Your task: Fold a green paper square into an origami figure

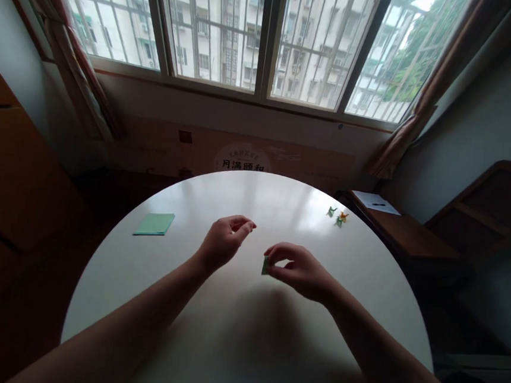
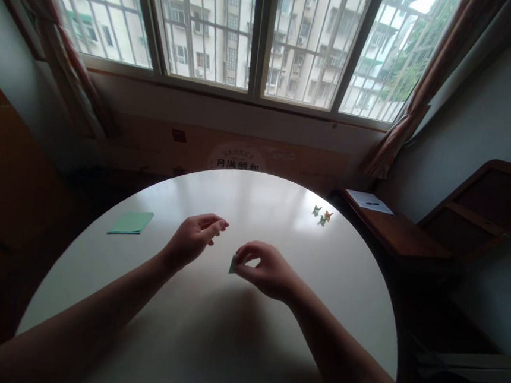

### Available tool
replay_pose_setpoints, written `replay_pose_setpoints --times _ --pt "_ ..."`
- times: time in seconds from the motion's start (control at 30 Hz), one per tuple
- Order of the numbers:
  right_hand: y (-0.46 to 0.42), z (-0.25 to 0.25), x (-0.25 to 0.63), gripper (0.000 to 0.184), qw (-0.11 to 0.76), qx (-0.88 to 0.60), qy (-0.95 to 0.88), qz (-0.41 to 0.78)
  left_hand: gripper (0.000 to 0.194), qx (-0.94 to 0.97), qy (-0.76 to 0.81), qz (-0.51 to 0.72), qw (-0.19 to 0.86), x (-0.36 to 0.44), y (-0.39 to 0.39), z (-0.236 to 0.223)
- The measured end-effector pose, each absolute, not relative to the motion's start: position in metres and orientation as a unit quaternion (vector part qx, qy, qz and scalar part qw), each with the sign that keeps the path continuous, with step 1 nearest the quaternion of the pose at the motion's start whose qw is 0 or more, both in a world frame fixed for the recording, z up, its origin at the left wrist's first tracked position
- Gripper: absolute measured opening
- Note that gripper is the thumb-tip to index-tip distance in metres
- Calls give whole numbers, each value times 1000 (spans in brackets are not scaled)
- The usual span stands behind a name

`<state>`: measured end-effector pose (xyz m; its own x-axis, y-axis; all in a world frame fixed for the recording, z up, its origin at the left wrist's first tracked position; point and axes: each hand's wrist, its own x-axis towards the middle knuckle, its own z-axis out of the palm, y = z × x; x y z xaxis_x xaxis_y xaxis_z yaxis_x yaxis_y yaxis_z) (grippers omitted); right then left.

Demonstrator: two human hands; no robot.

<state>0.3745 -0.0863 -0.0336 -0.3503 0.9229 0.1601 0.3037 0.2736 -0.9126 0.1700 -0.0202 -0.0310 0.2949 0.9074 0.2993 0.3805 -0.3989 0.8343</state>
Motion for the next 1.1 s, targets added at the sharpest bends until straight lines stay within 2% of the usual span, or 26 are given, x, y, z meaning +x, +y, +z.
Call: replay_pose_setpoints --times 0.1,0.17,0.27,0.4,0.5,0.67,0.93,1.1 --pt "-82 -43 374 21 466 -471 -558 500 39 719 422 383 398 178 -26 -34" --pt "-83 -45 372 26 501 -470 -493 534 39 720 404 355 439 185 -33 -35" --pt "-87 -44 368 30 521 -458 -464 550 35 691 384 306 530 192 -43 -34" --pt "-93 -40 366 33 536 -437 -445 568 29 636 388 310 590 194 -46 -28" --pt "-95 -37 367 40 536 -432 -427 586 28 622 396 331 590 192 -46 -24" --pt "-94 -37 369 29 499 -435 -438 608 23 657 416 331 534 189 -48 -23" --pt "-92 -42 368 24 459 -442 -447 628 18 681 413 330 506 191 -49 -20" --pt "-93 -41 367 20 472 -446 -463 604 18 691 409 328 498 190 -49 -20"
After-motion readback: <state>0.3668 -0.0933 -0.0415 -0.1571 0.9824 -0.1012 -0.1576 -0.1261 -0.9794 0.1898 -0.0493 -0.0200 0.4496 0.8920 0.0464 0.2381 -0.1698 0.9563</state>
